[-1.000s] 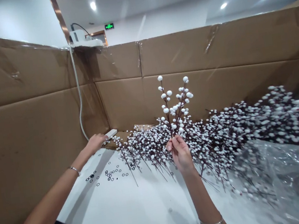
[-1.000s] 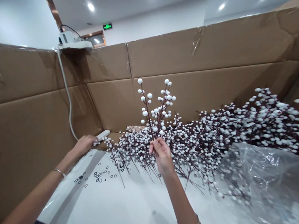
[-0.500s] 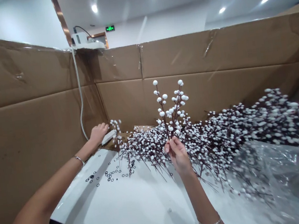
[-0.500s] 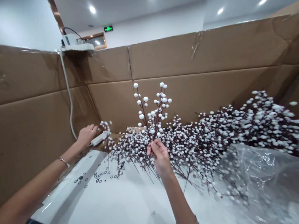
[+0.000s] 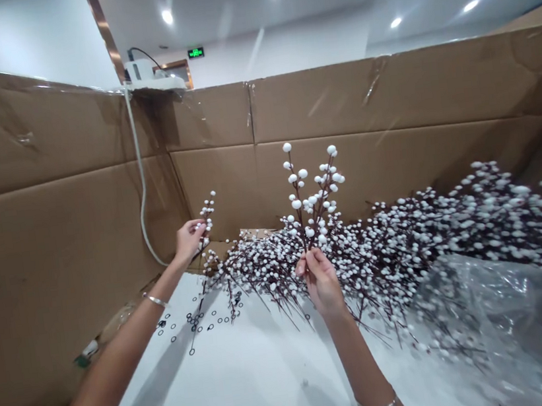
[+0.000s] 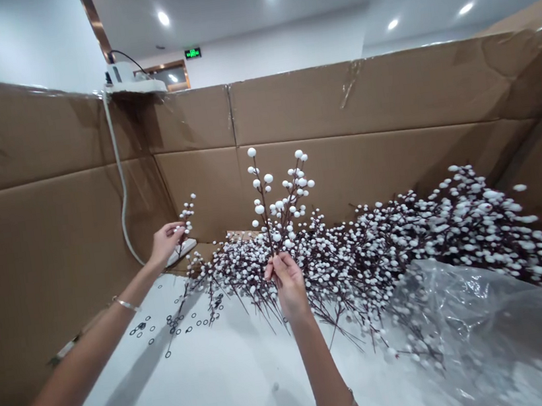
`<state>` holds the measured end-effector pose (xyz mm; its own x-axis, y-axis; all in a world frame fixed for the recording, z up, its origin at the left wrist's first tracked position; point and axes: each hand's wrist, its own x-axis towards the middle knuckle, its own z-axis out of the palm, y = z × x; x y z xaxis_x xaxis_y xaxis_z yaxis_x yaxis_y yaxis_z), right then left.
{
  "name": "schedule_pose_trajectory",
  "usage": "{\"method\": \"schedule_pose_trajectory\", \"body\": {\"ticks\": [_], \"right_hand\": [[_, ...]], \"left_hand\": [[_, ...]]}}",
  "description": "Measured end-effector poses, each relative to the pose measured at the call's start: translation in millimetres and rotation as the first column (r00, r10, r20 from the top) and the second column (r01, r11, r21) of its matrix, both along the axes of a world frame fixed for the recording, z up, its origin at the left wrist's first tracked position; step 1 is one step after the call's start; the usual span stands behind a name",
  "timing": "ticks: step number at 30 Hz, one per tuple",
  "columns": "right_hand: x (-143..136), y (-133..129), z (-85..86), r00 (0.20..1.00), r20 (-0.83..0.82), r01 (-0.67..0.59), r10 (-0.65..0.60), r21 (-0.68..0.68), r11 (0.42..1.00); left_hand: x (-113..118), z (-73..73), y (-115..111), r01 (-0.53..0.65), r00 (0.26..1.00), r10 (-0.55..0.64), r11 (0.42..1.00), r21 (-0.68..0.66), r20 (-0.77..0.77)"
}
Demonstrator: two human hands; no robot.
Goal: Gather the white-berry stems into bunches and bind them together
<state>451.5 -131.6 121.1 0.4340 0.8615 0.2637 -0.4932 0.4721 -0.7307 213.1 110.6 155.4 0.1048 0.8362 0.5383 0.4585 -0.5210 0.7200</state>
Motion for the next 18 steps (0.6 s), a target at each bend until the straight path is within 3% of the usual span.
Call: {"method": "schedule_pose_trajectory", "body": {"ticks": [3,4,6,9,12,18], "right_hand": [[-5.0,1.7,0.8,1.0,0.014,0.01,-0.009,-0.039,0.999],[-7.2,2.9,0.2,1.0,0.012,0.009,-0.008,-0.051,0.999],[-11.5,5.7,-2.0,1.0,0.011,0.0,0.001,-0.072,0.997],[-16.1,9.5,-6.0,0.999,0.025,-0.025,0.028,-0.11,0.994],[-18.6,12.2,-9.2,0.998,0.047,-0.034,0.041,-0.147,0.989],[-23.5,16.2,-13.9,0.989,0.136,-0.045,0.06,-0.109,0.993]], "left_hand": [[35.9,5.4,-42.7,0.146,0.966,-0.136,0.989,-0.03,0.22],[48.7,9.0,-59.5,0.249,0.879,-0.211,0.968,-0.033,0.428],[73.1,17.8,-92.0,0.417,0.667,-0.301,0.909,-0.007,0.682],[101.9,28.3,-126.9,0.484,0.497,-0.318,0.874,0.046,0.808],[120.2,28.4,-142.7,0.416,0.487,-0.31,0.905,0.095,0.816],[142.2,15.3,-159.9,0.128,0.553,-0.258,0.966,0.225,0.793]]}}
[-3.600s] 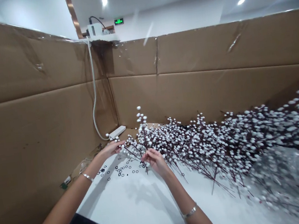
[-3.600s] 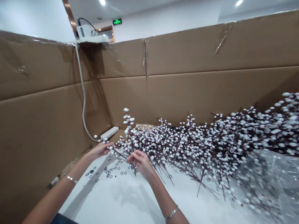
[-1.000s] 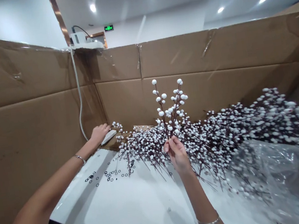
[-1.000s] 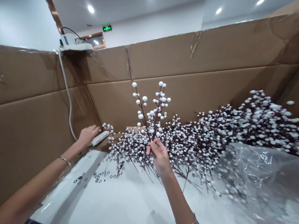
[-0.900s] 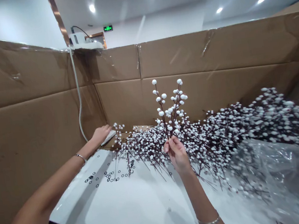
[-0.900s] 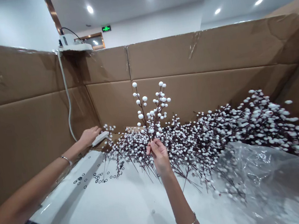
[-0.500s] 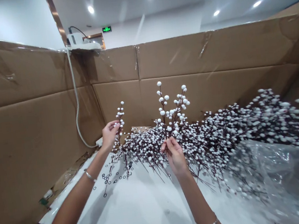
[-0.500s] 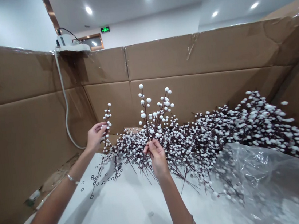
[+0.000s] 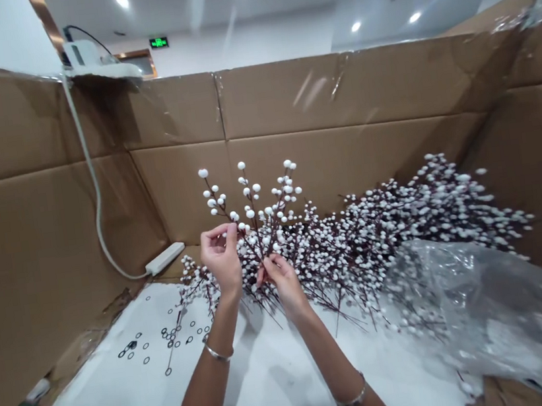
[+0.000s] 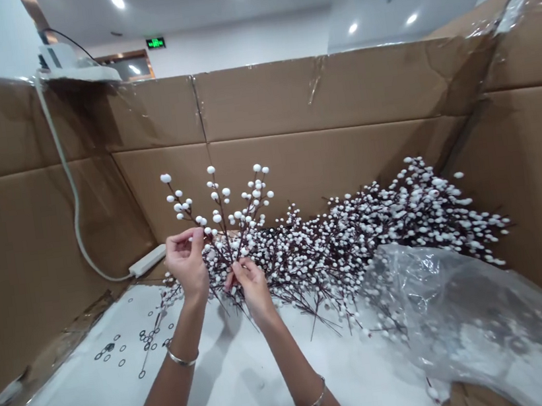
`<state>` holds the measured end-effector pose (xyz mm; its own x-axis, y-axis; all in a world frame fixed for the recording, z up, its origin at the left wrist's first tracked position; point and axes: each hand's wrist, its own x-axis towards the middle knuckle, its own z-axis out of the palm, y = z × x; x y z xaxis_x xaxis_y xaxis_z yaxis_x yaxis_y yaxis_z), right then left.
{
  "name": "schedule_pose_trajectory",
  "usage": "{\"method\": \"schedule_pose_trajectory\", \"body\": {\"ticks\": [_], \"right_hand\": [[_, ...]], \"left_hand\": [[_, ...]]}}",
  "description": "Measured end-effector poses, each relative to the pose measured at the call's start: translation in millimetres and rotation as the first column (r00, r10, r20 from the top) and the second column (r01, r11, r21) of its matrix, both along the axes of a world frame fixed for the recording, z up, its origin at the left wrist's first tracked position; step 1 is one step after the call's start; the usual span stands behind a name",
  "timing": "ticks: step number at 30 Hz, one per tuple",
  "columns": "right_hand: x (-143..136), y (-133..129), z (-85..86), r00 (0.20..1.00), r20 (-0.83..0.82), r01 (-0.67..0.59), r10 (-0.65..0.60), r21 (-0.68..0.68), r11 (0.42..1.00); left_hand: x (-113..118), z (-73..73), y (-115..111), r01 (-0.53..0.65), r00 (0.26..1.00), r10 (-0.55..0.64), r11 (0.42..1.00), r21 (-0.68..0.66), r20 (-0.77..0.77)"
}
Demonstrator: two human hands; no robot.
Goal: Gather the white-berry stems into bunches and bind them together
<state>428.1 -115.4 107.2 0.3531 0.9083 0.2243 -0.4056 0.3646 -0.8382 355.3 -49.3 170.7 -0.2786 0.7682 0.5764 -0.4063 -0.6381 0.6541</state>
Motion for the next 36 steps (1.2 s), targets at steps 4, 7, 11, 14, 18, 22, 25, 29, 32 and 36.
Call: {"method": "schedule_pose_trajectory", "body": {"ticks": [4,7,11,14,18,22,25,29,32,36], "right_hand": [[-2.7,1.4,-1.7,0.999,-0.033,0.012,-0.011,0.005,1.0],[-4.8,2.4,-4.3,1.0,-0.003,0.013,-0.013,-0.013,1.0],[-9.1,5.5,-10.5,1.0,-0.012,-0.003,0.003,-0.052,0.999],[-10.7,7.3,-12.5,0.997,-0.082,-0.002,-0.002,-0.056,0.998],[-7.0,3.7,-5.3,0.98,-0.198,0.004,-0.01,-0.032,0.999],[-2.8,-3.5,5.1,0.964,-0.266,-0.01,0.009,-0.004,1.0],[-5.4,-6.9,8.7,0.967,-0.25,-0.06,0.053,-0.019,0.998],[-11.2,-9.8,10.8,0.973,-0.207,-0.107,0.1,-0.025,0.994],[-12.2,-11.1,11.0,0.981,-0.167,-0.101,0.097,-0.018,0.995],[-11.7,-11.5,7.9,0.989,-0.06,-0.138,0.138,-0.01,0.99]], "left_hand": [[9.9,-5.5,-5.9,-0.091,0.996,0.089,0.993,0.078,0.029],[13.1,-8.2,-4.4,-0.116,0.992,0.11,0.989,0.093,0.068],[13.8,-12.8,0.4,-0.147,0.988,0.141,0.986,0.084,0.068],[13.4,-19.6,8.8,-0.141,0.99,0.139,0.988,0.059,0.027],[6.4,-28.1,24.4,0.257,0.962,-0.255,0.966,0.01,-0.101],[-10.5,-26.2,25.5,0.784,0.379,-0.807,0.54,-0.305,-0.453],[-19.0,-20.6,18.6,0.8,0.097,-0.872,0.355,-0.484,-0.48],[-19.8,-15.8,16.9,0.83,0.23,-0.849,0.426,-0.359,-0.476],[-19.8,-13.9,16.7,0.818,0.274,-0.812,0.478,-0.319,-0.515],[-23.7,-8.8,4.1,0.789,0.271,-0.817,0.492,-0.369,-0.509]]}}
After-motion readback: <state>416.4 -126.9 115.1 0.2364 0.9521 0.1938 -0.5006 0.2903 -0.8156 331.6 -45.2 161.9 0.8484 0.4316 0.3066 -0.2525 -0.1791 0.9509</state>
